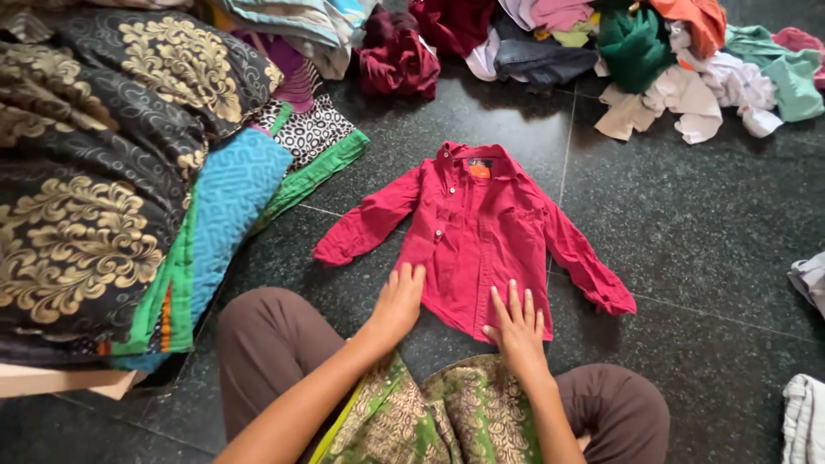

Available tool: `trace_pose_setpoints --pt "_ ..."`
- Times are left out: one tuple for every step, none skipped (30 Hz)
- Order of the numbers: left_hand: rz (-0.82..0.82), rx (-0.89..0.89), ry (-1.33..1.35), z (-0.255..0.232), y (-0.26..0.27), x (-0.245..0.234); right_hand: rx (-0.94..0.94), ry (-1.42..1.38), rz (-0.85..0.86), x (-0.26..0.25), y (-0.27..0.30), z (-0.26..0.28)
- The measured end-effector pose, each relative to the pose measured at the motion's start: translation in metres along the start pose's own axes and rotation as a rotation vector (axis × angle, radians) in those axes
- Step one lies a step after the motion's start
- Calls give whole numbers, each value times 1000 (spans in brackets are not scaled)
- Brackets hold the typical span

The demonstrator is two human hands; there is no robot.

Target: Folding various items of clothing on the floor.

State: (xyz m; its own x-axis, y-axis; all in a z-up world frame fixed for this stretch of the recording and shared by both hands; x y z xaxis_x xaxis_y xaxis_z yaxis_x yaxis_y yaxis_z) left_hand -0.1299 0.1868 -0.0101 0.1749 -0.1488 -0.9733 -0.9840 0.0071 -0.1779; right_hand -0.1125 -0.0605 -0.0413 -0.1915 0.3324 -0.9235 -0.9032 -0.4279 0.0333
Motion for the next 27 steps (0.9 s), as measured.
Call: trace_pose_setpoints --pt "-2 -1 0 4 -9 -7 -2 1 -1 -5 0 2" --pt "12 -108 187 14 -15 -12 -14 -35 -20 -9 1 5" --pt "28 -214 373 23 -22 -16 -27 -71 -39 -14 3 8" --pt "30 -210 372 29 -21 -13 -23 -73 -41 -15 2 14" --pt "39 -305 546 38 -19 -7 -50 -87 -102 -19 1 20" --pt "47 -397 725 45 -20 2 -76 -94 -165 -24 -2 24" --pt "48 -391 729 48 -18 4 -71 -90 -168 -24 -4 37" --pt "44 -406 822 49 -17 7 -83 -340 -189 -26 -7 48" --pt "40 -421 916 51 -16 10 -95 -590 -208 -27 -10 59" --pt "40 -420 921 48 -14 15 -94 -585 -208 -11 -20 66" --pt "59 -359 959 43 -13 19 97 -1019 -100 14 -30 64" --pt "76 -298 993 40 -13 22 297 -1448 19 42 -41 69" --pt "73 -297 995 36 -13 19 294 -1446 18 50 -49 72" --pt "68 -219 949 30 -14 13 460 -1597 41 65 -54 73" --pt "63 -140 902 24 -15 8 630 -1744 65 81 -59 75" --pt "64 -142 905 25 -14 9 633 -1741 66 73 -62 80" --pt "22 -172 819 28 -13 9 540 -1622 -37 59 -66 83" --pt "-17 -201 736 28 -9 9 451 -1496 -135 44 -68 85" --pt "-13 -204 744 25 -5 -6 459 -1489 -135 35 -65 85" --pt "-11 -265 624 23 -1 -21 595 -1611 -188 29 -60 80" --pt "-9 -325 503 21 3 -36 733 -1730 -244 23 -54 76" --pt "-6 -327 516 15 8 -28 739 -1717 -248 38 -52 59" --pt "64 -340 471 8 14 -17 712 -1755 -224 52 -50 45" --pt "128 -353 422 4 17 -8 676 -1797 -199 66 -53 32" --pt "125 -353 431 -4 16 -9 674 -1789 -201 69 -49 26" --pt "108 -327 417 -10 15 -12 631 -1794 -144 74 -50 26" --pt "90 -300 402 -16 13 -15 588 -1797 -87 78 -50 26"
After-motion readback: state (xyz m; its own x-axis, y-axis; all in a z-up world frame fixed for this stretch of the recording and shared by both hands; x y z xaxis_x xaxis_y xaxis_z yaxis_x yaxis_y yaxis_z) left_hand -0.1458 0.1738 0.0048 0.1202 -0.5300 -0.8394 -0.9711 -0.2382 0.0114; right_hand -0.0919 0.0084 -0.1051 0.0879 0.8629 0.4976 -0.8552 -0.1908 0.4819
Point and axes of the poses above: each hand's wrist, its own y-axis away from the middle knuckle, its own x-axis out of the palm, z = x × y, the point moved 5 cm from there along -y, towards the middle knuckle, and after that the axes turned 10 degrees about -y, right-handed, at the moved point
